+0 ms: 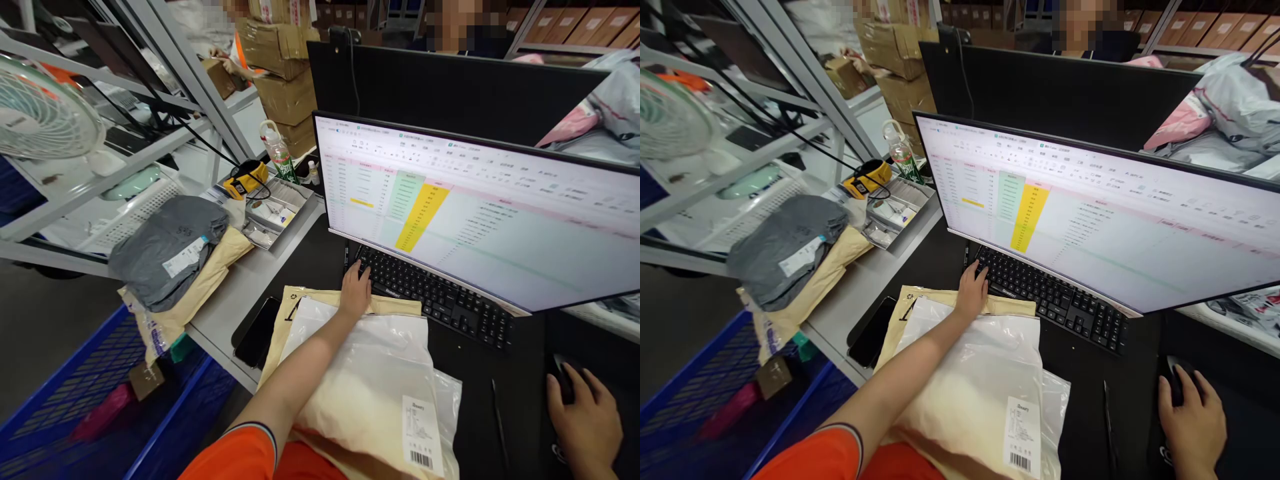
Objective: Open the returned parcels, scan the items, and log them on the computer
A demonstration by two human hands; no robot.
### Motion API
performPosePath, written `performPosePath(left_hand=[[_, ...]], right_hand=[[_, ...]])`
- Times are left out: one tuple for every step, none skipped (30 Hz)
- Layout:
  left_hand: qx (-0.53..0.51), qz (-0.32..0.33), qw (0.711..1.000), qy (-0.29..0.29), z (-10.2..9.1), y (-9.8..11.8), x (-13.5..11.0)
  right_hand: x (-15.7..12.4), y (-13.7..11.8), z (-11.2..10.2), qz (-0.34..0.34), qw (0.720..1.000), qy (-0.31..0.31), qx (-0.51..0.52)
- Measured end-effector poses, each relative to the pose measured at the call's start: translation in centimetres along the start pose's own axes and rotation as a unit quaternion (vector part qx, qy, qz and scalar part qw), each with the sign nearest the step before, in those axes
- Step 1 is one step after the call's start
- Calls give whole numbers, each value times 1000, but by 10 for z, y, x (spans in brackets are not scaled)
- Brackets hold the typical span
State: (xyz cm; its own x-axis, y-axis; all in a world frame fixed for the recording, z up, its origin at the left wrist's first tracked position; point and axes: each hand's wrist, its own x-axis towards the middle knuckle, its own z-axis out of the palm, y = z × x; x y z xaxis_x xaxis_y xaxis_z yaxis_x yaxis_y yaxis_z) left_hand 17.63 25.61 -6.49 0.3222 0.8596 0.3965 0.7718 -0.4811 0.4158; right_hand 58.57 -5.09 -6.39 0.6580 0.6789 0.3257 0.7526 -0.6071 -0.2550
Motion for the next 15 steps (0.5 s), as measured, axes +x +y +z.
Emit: performPosePath(left_hand=[[-1,1,1000,1,0,0,0],[-2,2,1000,1,0,0,0],[-3,3,1000,0,0,0,0],[-4,5,1000,0,0,0,0],[-4,5,1000,-1,0,0,0],[-5,5,1000,-2,0,0,0],[-5,5,1000,-3,0,0,0],[-5,5,1000,-3,0,0,1],[-5,4,1000,-3,0,0,1],[-4,5,1000,-3,-1,-1,1],[-3,6,1000,-3,-1,-1,1],[-3,7,1000,-3,-1,-1,1],[-4,7,1000,-4,-2,-1,1],[-6,8,1000,-5,-2,-1,1],[-8,8,1000,-7,-2,-1,1]], right_hand=[[0,0,0,-1,1000,0,-2],[0,0,-1,0,1000,1,-4],[0,0,-1,3,1000,-1,-7],[0,0,-1,7,1000,-3,-9],[1,-1,-2,10,1000,-5,-11],[1,-1,-2,13,1000,-8,-12],[1,-2,-3,15,1000,-10,-13],[1,-3,-3,17,1000,-10,-14],[1,-4,-4,19,1000,-10,-14],[2,-5,-4,21,1000,-9,-15],[2,-6,-4,22,1000,-9,-16],[2,-6,-4,22,1000,-7,-16],[2,-6,-4,21,1000,-4,-15],[2,-6,-3,20,1000,1,-12],[2,-6,-3,19,1000,8,-8]])
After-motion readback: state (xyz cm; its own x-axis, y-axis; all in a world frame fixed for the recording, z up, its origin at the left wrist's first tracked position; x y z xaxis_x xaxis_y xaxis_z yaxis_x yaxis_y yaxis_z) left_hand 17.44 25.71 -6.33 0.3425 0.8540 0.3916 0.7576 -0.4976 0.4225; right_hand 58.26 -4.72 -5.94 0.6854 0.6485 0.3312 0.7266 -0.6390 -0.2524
